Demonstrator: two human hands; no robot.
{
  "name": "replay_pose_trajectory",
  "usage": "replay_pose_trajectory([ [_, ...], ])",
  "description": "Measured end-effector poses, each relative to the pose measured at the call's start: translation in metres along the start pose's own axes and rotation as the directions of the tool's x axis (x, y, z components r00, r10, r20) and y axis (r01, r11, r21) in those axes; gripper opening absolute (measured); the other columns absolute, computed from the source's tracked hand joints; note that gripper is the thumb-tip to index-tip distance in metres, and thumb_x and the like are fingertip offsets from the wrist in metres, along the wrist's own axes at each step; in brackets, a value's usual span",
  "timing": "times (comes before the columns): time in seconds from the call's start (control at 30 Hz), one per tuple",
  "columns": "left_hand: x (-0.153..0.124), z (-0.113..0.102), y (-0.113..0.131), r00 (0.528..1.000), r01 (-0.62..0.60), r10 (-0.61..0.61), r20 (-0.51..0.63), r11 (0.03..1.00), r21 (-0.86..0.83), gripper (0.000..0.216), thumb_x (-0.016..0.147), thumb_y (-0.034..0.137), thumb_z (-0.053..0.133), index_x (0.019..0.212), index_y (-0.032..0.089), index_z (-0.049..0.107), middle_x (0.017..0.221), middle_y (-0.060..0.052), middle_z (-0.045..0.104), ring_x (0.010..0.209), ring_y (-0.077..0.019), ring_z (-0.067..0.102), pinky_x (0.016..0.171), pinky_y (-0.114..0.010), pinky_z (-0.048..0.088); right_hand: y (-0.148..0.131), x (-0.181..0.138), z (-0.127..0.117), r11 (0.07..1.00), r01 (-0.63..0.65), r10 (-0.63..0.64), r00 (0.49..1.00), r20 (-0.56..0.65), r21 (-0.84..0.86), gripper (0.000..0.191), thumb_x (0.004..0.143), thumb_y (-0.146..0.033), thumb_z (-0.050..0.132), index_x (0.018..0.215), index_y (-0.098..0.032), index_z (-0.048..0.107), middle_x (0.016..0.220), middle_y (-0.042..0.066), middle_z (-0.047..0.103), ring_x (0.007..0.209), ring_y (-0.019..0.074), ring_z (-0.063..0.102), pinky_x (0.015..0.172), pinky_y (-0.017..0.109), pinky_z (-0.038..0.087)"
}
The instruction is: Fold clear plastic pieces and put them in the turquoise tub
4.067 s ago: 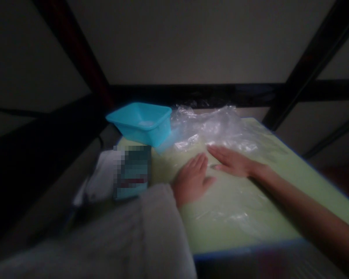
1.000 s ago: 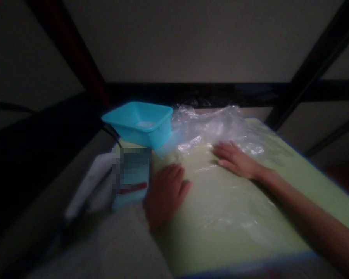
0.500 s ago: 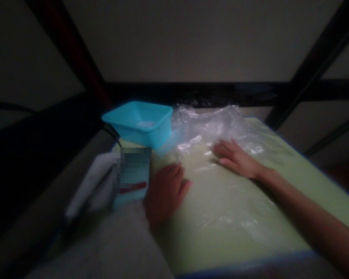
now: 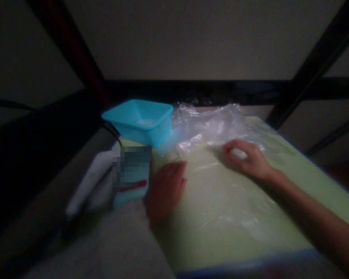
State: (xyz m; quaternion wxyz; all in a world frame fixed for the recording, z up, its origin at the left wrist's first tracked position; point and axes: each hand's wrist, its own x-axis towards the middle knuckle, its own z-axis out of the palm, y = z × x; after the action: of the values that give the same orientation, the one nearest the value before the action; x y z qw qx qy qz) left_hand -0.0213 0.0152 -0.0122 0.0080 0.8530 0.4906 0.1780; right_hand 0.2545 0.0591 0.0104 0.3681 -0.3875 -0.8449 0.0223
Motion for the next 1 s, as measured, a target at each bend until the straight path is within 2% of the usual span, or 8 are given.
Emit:
replay_pose_trajectory([
  [0.1, 0.0, 0.0, 0.001, 1.0, 0.002, -0.002, 0.007, 1.0, -0.007, 0.039, 0.087, 0.017, 0.047, 0.126, 0.015, 0.045, 0.127, -0.012, 0.058, 0.117, -0.0256, 0.054, 0.102, -0.046, 0.043, 0.002, 0.0, -0.002, 0.997, -0.072, 0.073, 0.997, 0.015, -0.016, 0.022, 0.087, -0.03, 0.053, 0.102, -0.019, 0.064, 0.092, 0.008, 0.07, 0.081, 0.021, 0.066, 0.075, 0.036, 0.052],
  [0.23, -0.001, 0.0, 0.002, 1.0, 0.006, -0.006, 0.025, 1.0, 0.005, 0.035, 0.088, 0.018, 0.047, 0.123, 0.014, 0.05, 0.126, -0.012, 0.059, 0.117, -0.0265, 0.054, 0.103, -0.045, 0.043, 0.008, -0.001, 0.001, 0.994, -0.074, 0.091, 0.972, 0.218, -0.085, 0.03, 0.091, -0.036, 0.049, 0.11, -0.018, 0.065, 0.108, 0.011, 0.068, 0.1, 0.026, 0.063, 0.085, 0.044, 0.05],
  [0.33, -0.001, 0.001, 0.001, 1.0, -0.011, 0.011, 0.026, 1.0, 0.02, 0.034, 0.089, 0.018, 0.047, 0.122, 0.012, 0.052, 0.127, -0.012, 0.059, 0.118, -0.0268, 0.053, 0.104, -0.045, 0.042, 0.012, -0.004, 0.007, 0.987, -0.022, 0.073, 0.94, 0.332, -0.157, 0.037, 0.093, -0.041, 0.046, 0.118, -0.019, 0.063, 0.123, 0.014, 0.062, 0.117, 0.0307, 0.054, 0.099, 0.056, 0.038],
  [0.5, -0.001, 0.001, 0.001, 0.999, -0.037, 0.037, 0.024, 0.999, 0.017, 0.031, 0.089, 0.018, 0.047, 0.118, 0.012, 0.054, 0.125, -0.012, 0.059, 0.117, -0.0264, 0.054, 0.103, -0.045, 0.043, 0.011, -0.007, 0.012, 0.977, -0.042, 0.116, 0.926, 0.358, -0.208, 0.042, 0.094, -0.045, 0.044, 0.125, -0.02, 0.058, 0.131, 0.014, 0.055, 0.125, 0.0318, 0.047, 0.105, 0.063, 0.023],
  [0.7, -0.001, 0.001, -0.001, 0.999, -0.053, 0.053, 0.012, 0.998, 0.017, 0.031, 0.09, 0.02, 0.044, 0.12, 0.014, 0.053, 0.127, -0.011, 0.058, 0.119, -0.0258, 0.053, 0.104, -0.045, 0.042, 0.005, -0.003, 0.01, 0.993, -0.04, 0.071, 0.955, 0.29, -0.111, 0.032, 0.094, -0.037, 0.045, 0.115, -0.021, 0.064, 0.117, 0.011, 0.064, 0.113, 0.0285, 0.056, 0.104, 0.062, 0.027],
  [0.83, -0.003, 0.003, -0.003, 0.999, -0.051, 0.051, 0.012, 0.999, -0.001, 0.033, 0.091, 0.02, 0.042, 0.122, 0.014, 0.051, 0.129, -0.013, 0.056, 0.121, -0.0262, 0.051, 0.105, -0.046, 0.041, 0.002, -0.001, 0.009, 0.997, -0.078, 0.078, 0.993, 0.091, 0.003, 0.024, 0.089, -0.032, 0.052, 0.092, -0.018, 0.07, 0.095, 0.009, 0.07, 0.086, 0.0215, 0.066, 0.081, 0.039, 0.052],
  [0.93, -0.003, 0.005, -0.004, 0.999, -0.044, 0.044, 0.01, 0.999, -0.01, 0.036, 0.091, 0.02, 0.041, 0.126, 0.013, 0.048, 0.133, -0.013, 0.053, 0.124, -0.0256, 0.049, 0.106, -0.046, 0.04, -0.001, 0.0, 0.01, 0.997, -0.073, 0.075, 0.996, -0.05, 0.038, 0.019, 0.086, -0.028, 0.055, 0.077, -0.018, 0.068, 0.081, 0.006, 0.07, 0.073, 0.0184, 0.066, 0.068, 0.032, 0.053],
  [1.0, -0.002, 0.006, -0.004, 0.999, -0.038, 0.038, 0.005, 0.999, -0.012, 0.038, 0.091, 0.02, 0.042, 0.128, 0.012, 0.046, 0.136, -0.014, 0.051, 0.126, -0.0255, 0.047, 0.107, -0.045, 0.038, -0.003, 0.0, 0.01, 0.995, -0.087, 0.09, 0.992, -0.087, 0.045, 0.014, 0.085, -0.027, 0.057, 0.083, -0.018, 0.068, 0.081, 0.005, 0.07, 0.072, 0.0183, 0.066, 0.069, 0.032, 0.053],
])
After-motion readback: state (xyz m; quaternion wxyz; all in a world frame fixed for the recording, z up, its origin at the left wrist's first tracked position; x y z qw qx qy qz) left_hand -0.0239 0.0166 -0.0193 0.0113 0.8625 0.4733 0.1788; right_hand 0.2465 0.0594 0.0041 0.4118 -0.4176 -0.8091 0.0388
